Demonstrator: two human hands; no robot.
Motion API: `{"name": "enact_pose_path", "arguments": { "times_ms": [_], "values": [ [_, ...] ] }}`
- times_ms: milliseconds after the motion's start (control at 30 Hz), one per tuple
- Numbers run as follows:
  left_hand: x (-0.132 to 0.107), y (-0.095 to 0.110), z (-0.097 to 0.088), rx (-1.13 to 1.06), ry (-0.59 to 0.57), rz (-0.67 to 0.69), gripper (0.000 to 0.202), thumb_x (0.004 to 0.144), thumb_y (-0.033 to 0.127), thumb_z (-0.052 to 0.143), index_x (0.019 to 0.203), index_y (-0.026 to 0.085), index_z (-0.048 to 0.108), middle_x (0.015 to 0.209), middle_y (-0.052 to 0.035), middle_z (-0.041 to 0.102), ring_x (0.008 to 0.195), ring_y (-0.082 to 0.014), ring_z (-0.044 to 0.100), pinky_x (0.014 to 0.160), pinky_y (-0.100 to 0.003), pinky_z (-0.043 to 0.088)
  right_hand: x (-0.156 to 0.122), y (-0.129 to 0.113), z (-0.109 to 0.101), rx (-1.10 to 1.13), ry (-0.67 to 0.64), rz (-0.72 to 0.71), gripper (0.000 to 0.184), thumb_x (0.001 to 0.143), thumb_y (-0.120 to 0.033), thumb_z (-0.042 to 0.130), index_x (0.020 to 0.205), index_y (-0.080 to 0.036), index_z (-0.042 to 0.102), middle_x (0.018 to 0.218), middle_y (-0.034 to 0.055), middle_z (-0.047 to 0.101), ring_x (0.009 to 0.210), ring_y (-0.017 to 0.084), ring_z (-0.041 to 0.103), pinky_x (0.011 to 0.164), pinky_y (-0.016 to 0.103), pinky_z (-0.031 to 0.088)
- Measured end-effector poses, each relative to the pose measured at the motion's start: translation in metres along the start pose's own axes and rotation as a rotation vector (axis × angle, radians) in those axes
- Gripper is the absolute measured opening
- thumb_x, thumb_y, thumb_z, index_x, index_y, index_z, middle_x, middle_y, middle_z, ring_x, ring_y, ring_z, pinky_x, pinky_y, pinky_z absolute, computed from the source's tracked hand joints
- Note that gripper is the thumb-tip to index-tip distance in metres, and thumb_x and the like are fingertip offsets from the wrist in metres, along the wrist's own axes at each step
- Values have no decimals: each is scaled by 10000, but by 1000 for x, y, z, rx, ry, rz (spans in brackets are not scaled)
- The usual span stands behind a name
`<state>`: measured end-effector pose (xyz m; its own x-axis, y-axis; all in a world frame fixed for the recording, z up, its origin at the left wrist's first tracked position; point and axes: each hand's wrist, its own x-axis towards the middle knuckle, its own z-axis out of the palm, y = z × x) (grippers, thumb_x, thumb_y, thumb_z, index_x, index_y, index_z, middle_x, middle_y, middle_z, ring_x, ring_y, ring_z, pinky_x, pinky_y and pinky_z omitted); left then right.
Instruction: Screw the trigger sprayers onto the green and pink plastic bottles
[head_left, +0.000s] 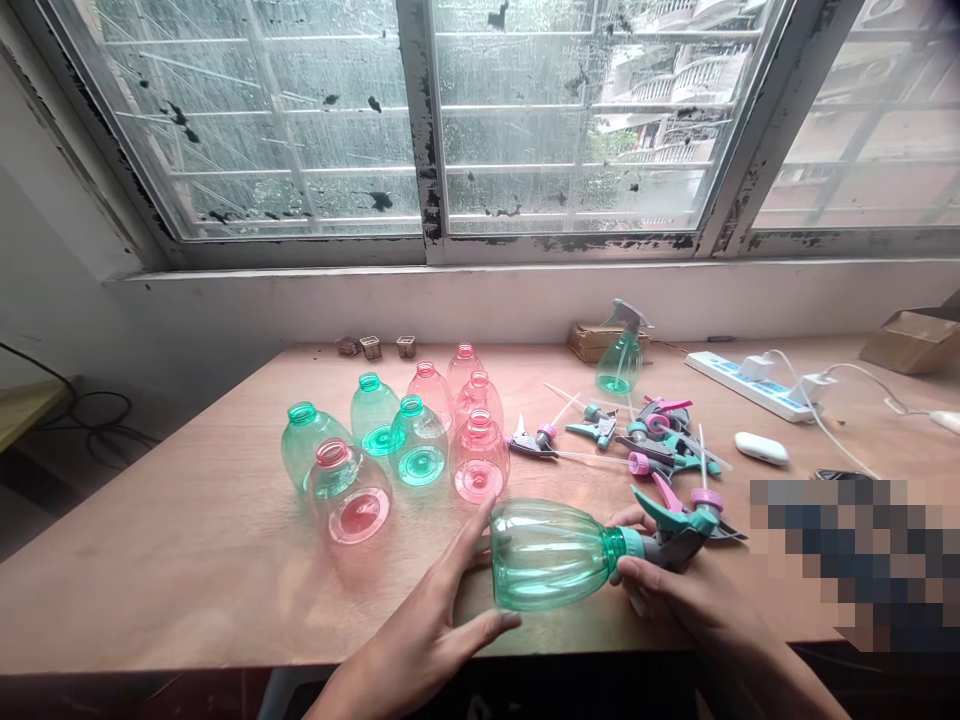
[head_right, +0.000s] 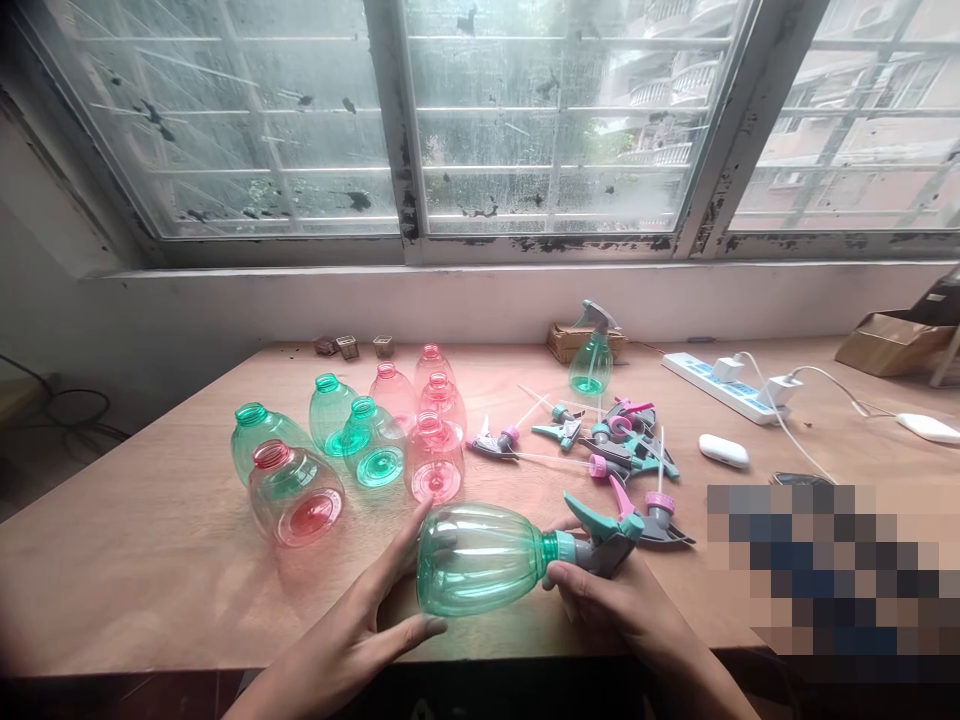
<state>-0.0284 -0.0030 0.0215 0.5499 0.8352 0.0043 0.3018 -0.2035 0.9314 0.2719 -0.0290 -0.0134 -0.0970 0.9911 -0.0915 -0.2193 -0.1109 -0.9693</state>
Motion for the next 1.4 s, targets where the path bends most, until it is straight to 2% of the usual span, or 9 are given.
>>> {"name": "enact_pose_path", "arguments": {
  "times_ms": [167, 267, 500, 600, 733, 867, 1067, 1233, 1400],
  "values": [
    [-1, 5, 0, -22, -19, -28, 1005, 931, 347, 779, 1706, 311, 140, 1772, -20, 254, 1633, -326, 217, 1336, -446, 247, 0, 3, -4, -37, 19, -6, 415, 820, -486, 887, 1049, -202, 689, 582, -54, 565, 551, 140, 457, 558, 280, 339],
    [-2, 5, -2, -40, -42, -49, 995, 928, 369, 780, 1705, 295, 163, 1779, -33, 222, 1622, -350, 247, 1324, -457, 280, -1, 4, -7, -66, 14, -12, 388, 838, -475, 877, 1039, -191, 703, 595, -36, 584, 575, 154, 482, 565, 288, 346],
    [-2, -4, 0, 7, -18, 32, 907, 972, 292, 714, 1694, 379, 173, 1765, 16, 275, 1619, -322, 267, 1333, -461, 254, 0, 5, -5, -15, 15, -6, 412, 828, -487, 880, 1043, -195, 686, 573, -62, 540, 536, 135, 462, 545, 278, 370],
    [-2, -4, 0, 40, -13, 14, 942, 955, 288, 737, 1698, 364, 162, 1765, 9, 275, 1629, -324, 234, 1342, -476, 211, 0, 3, -3, -7, 10, -5, 446, 813, -491, 887, 1083, -196, 689, 560, -70, 528, 511, 123, 437, 519, 267, 342],
    [-2, 1, -2, 33, -40, -35, 1033, 929, 339, 780, 1708, 315, 101, 1777, -22, 226, 1633, -353, 201, 1332, -486, 246, -1, 2, -3, -25, 21, -13, 447, 810, -486, 894, 1092, -203, 696, 599, -46, 571, 553, 134, 469, 536, 264, 345],
    [-3, -1, -2, 40, -46, -37, 975, 948, 357, 760, 1703, 333, 144, 1786, -3, 174, 1627, -358, 221, 1328, -480, 265, 0, 3, -5, -46, 6, -11, 432, 822, -496, 882, 1083, -198, 712, 596, -42, 563, 572, 140, 458, 548, 272, 344],
    [-5, -13, -2, 54, -38, 21, 925, 994, 292, 675, 1703, 368, 85, 1787, 25, 180, 1636, -308, 211, 1335, -450, 246, 1, 5, -6, -37, 20, -7, 466, 802, -521, 890, 1089, -192, 725, 602, -39, 585, 557, 149, 495, 548, 282, 373],
    [-4, -4, -2, 52, -51, -28, 1071, 906, 363, 811, 1706, 336, 100, 1783, 0, 207, 1646, -332, 144, 1345, -457, 194, 0, 4, -6, -59, 40, -5, 420, 798, -488, 904, 1039, -188, 735, 583, -45, 571, 564, 142, 479, 556, 276, 360],
    [-1, 3, -2, 20, -51, -17, 1004, 931, 371, 782, 1705, 307, 146, 1778, -10, 229, 1637, -344, 188, 1329, -444, 258, -1, 3, -5, -80, 47, -22, 451, 776, -506, 910, 1046, -192, 731, 581, -38, 585, 554, 150, 479, 544, 282, 350]
  ]
}}
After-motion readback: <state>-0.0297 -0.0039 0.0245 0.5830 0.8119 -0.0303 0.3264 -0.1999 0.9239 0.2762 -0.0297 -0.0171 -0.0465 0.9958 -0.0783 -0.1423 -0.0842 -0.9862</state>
